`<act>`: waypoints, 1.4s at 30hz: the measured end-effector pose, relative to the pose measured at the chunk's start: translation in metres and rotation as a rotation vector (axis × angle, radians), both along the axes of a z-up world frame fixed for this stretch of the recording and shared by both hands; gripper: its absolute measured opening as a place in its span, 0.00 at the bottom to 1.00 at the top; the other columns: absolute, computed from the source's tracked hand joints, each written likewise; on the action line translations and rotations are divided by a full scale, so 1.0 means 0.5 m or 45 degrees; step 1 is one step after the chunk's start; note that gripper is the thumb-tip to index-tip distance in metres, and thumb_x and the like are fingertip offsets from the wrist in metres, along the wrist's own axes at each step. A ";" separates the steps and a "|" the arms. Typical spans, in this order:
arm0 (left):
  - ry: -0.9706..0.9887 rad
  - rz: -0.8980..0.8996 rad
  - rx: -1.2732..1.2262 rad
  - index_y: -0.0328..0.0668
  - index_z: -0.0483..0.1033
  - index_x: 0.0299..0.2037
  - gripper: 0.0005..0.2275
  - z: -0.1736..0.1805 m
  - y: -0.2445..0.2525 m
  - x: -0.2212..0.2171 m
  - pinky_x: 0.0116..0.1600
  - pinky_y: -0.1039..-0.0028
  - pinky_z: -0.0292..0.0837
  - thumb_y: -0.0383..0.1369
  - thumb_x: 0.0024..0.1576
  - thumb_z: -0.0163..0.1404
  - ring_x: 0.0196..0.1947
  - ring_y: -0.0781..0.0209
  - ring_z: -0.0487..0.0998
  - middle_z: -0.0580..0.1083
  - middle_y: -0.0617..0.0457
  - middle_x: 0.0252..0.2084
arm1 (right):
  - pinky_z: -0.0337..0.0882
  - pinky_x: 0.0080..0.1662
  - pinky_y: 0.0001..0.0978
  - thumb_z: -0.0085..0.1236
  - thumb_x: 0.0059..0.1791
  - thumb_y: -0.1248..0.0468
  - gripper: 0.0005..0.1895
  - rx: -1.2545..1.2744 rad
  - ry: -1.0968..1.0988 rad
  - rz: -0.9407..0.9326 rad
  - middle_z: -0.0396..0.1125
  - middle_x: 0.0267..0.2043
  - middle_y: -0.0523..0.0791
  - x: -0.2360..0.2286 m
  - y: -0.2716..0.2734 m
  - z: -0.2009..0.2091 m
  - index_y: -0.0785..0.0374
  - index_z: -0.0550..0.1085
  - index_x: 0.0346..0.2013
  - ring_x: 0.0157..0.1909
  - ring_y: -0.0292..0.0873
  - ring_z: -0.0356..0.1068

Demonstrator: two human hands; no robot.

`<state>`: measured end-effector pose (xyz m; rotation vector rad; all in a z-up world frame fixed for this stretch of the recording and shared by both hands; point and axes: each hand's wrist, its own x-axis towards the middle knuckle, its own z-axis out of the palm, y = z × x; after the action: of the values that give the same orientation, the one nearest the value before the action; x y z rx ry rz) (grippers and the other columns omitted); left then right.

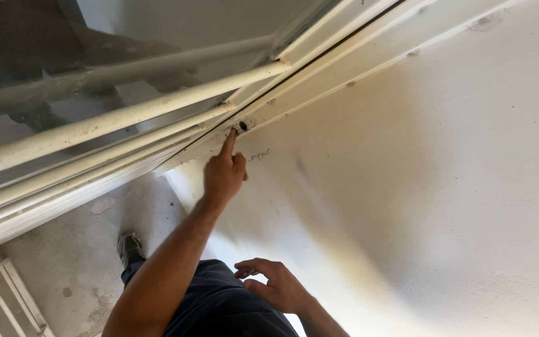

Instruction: Installing a metal latch on a security gate by marking the wall and drilling a hole.

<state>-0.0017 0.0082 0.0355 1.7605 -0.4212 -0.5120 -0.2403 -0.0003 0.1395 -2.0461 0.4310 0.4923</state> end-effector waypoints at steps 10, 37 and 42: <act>-0.253 0.392 -0.179 0.49 0.78 0.45 0.11 -0.100 -0.031 0.020 0.33 0.66 0.71 0.35 0.55 0.64 0.30 0.62 0.77 0.76 0.60 0.31 | 0.74 0.57 0.38 0.51 0.53 0.62 0.19 0.023 0.023 0.033 0.75 0.52 0.48 0.012 0.007 0.004 0.63 0.72 0.58 0.53 0.45 0.75; -0.599 0.332 0.022 0.43 0.74 0.63 0.18 -0.135 -0.046 -0.016 0.21 0.68 0.65 0.34 0.62 0.50 0.16 0.59 0.72 0.76 0.55 0.22 | 0.75 0.57 0.39 0.51 0.52 0.62 0.20 0.011 0.033 0.042 0.75 0.52 0.48 0.019 0.002 0.012 0.65 0.72 0.58 0.53 0.46 0.75; -0.028 0.251 -0.305 0.52 0.77 0.50 0.09 -0.104 -0.001 -0.001 0.21 0.73 0.59 0.31 0.62 0.49 0.14 0.68 0.64 0.71 0.63 0.17 | 0.74 0.57 0.39 0.52 0.52 0.62 0.20 0.017 0.008 0.040 0.75 0.52 0.48 0.014 0.005 0.008 0.64 0.73 0.58 0.52 0.45 0.75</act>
<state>-0.0022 0.0076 -0.0163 1.5570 -0.3068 -0.2893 -0.2335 0.0024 0.1435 -2.0419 0.3985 0.5194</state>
